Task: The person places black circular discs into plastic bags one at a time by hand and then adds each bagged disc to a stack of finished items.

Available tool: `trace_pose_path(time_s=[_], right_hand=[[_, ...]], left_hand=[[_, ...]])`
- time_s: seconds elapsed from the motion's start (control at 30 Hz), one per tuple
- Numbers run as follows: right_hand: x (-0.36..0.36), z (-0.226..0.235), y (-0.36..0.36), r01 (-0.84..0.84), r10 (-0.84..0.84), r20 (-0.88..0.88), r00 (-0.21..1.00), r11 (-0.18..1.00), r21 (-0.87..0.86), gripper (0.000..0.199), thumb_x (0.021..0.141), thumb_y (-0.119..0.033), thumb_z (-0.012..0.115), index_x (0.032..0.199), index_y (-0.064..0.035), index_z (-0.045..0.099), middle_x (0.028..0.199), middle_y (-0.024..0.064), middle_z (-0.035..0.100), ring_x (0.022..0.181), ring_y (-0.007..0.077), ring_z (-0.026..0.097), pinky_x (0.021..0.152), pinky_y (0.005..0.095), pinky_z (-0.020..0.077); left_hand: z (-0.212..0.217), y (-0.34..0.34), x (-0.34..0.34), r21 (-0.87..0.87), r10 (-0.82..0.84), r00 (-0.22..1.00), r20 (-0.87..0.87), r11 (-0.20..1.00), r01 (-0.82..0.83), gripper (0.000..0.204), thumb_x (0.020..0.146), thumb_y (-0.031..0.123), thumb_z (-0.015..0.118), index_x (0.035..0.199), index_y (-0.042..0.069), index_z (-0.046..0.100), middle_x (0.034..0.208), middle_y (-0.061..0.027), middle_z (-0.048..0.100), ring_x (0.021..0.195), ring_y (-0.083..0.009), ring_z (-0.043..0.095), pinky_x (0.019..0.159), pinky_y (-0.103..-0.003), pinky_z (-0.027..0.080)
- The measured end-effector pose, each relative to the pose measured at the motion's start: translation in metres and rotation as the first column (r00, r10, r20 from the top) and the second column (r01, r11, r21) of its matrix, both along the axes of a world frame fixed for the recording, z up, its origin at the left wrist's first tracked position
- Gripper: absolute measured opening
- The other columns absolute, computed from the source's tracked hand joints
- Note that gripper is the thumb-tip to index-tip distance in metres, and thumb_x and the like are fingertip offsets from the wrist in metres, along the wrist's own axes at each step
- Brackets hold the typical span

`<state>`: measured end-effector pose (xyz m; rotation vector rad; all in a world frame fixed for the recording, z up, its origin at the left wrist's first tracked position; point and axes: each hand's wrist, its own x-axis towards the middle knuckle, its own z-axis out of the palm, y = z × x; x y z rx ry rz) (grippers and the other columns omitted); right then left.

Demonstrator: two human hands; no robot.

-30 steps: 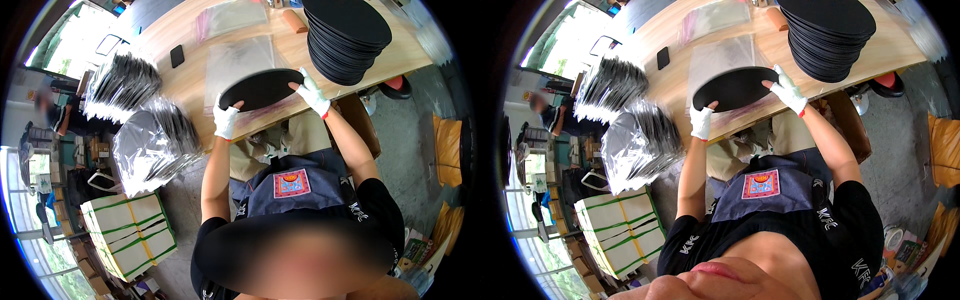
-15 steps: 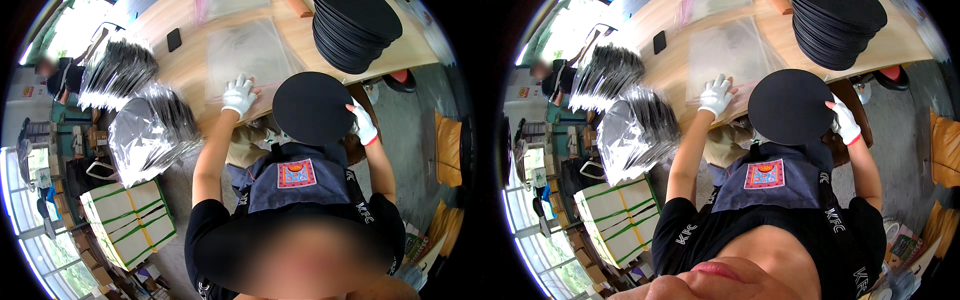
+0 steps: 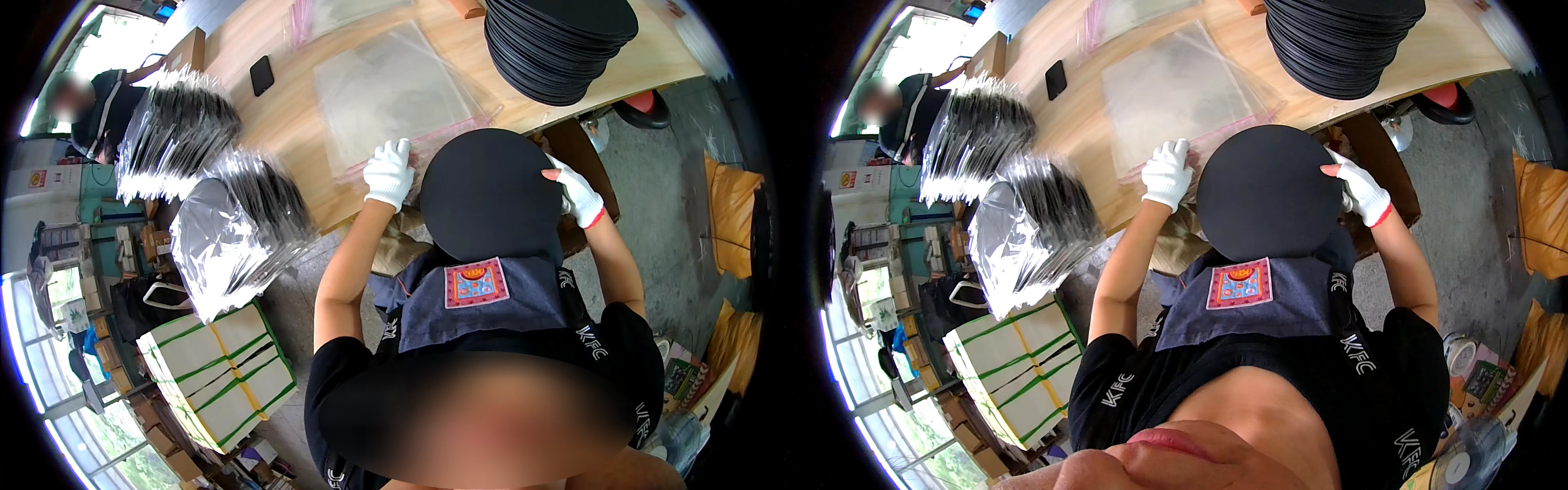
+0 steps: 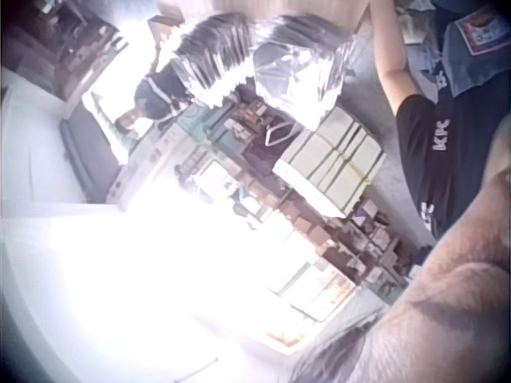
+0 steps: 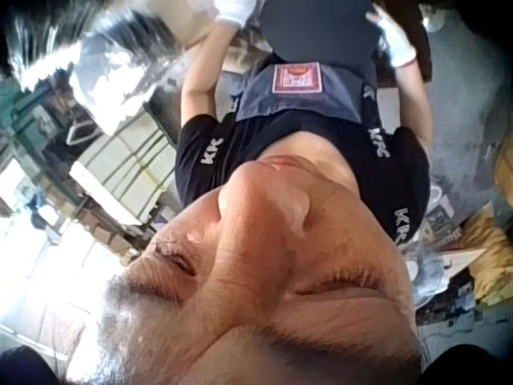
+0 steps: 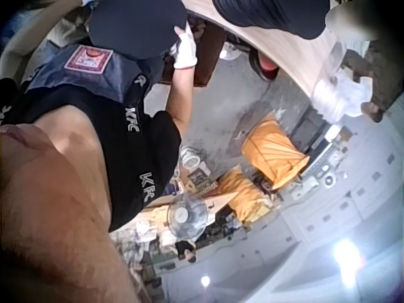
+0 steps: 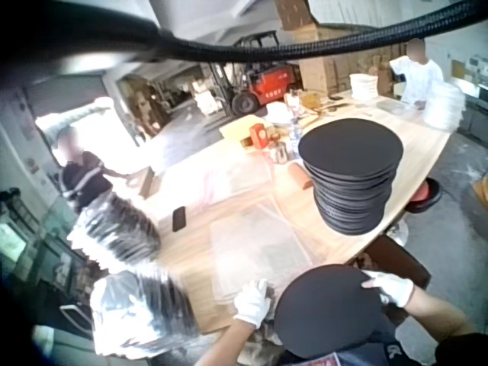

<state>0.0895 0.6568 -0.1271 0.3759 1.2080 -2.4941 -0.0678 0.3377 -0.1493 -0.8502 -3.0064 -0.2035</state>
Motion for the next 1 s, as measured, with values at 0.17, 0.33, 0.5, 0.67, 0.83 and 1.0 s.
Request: trace_pose_path(time_s=[0.17,0.33,0.5,0.67,0.83,1.0], right_hand=[[0.001,0.004,0.011,-0.009,0.011,-0.038,0.999,0.998,0.066,0.059,0.083,-0.013,0.055,0.137,0.0041,0.038,0.125,0.0154,0.055,0.109,0.0195,0.058,0.093,0.0282,0.0470],[0.002,0.005,0.013,-0.023,0.024,-0.016,1.000,0.998,0.065,0.058,0.084,-0.012,0.055,0.137,0.0037,0.038,0.125,0.0140,0.055,0.109,0.0183,0.058,0.092,0.0276,0.0473],[-0.015,-0.003,-0.023,0.002,-0.004,-0.049,0.999,0.999,-0.038,0.051,0.088,-0.008,0.051,0.138,0.0007,0.039,0.124,0.0108,0.057,0.105,0.0133,0.059,0.084,0.0227,0.0503],[-0.044,-0.028,-0.061,0.202,-0.201,-0.031,0.979,0.979,0.017,0.053,0.090,-0.009,0.052,0.139,-0.0066,0.034,0.111,0.0084,0.059,0.045,0.0143,0.054,0.042,0.0251,0.0454],[-0.062,-0.055,-0.107,0.359,-0.391,-0.143,0.909,0.910,-0.205,0.052,0.091,-0.004,0.047,0.140,-0.0090,0.030,0.115,0.0122,0.057,0.060,0.0229,0.065,0.055,0.0331,0.0571],[-0.035,-0.055,-0.129,0.477,-0.480,0.001,0.877,0.873,-0.103,0.044,0.093,-0.006,0.050,0.135,-0.0095,0.035,0.111,0.0087,0.056,0.067,0.0218,0.066,0.057,0.0325,0.0575]], left_hand=[[0.012,0.009,0.013,-0.006,-0.068,0.998,-0.007,0.998,0.068,0.036,0.072,0.019,0.067,0.104,0.013,0.051,0.102,-0.0100,0.055,0.093,-0.0315,0.057,0.071,-0.045,0.052],[-0.009,-0.001,0.002,0.010,0.019,0.999,-0.046,1.000,-0.019,0.035,0.070,0.010,0.064,0.102,0.014,0.052,0.098,-0.0100,0.056,0.089,-0.0294,0.059,0.069,-0.043,0.052],[-0.031,-0.032,0.005,0.518,0.083,0.993,0.080,0.848,-0.113,0.031,0.067,0.002,0.062,0.097,0.012,0.056,0.096,-0.0107,0.057,0.083,-0.0307,0.059,0.070,-0.042,0.050],[-0.011,-0.039,0.019,0.312,0.271,0.934,-0.234,0.931,-0.192,0.015,0.070,0.006,0.063,0.084,0.013,0.061,0.083,-0.0039,0.061,0.081,-0.0303,0.059,0.069,-0.037,0.050],[0.006,-0.023,0.027,0.524,0.318,0.900,-0.298,0.843,-0.125,0.021,0.068,0.004,0.063,0.083,0.018,0.062,0.082,0.0008,0.061,0.062,-0.0252,0.061,0.053,-0.036,0.049],[-0.005,-0.017,0.067,0.623,-0.013,0.951,-0.309,0.753,0.213,0.038,0.063,-0.006,0.061,0.095,0.013,0.065,0.100,-0.0074,0.063,0.088,-0.0278,0.063,0.072,-0.035,0.053]])
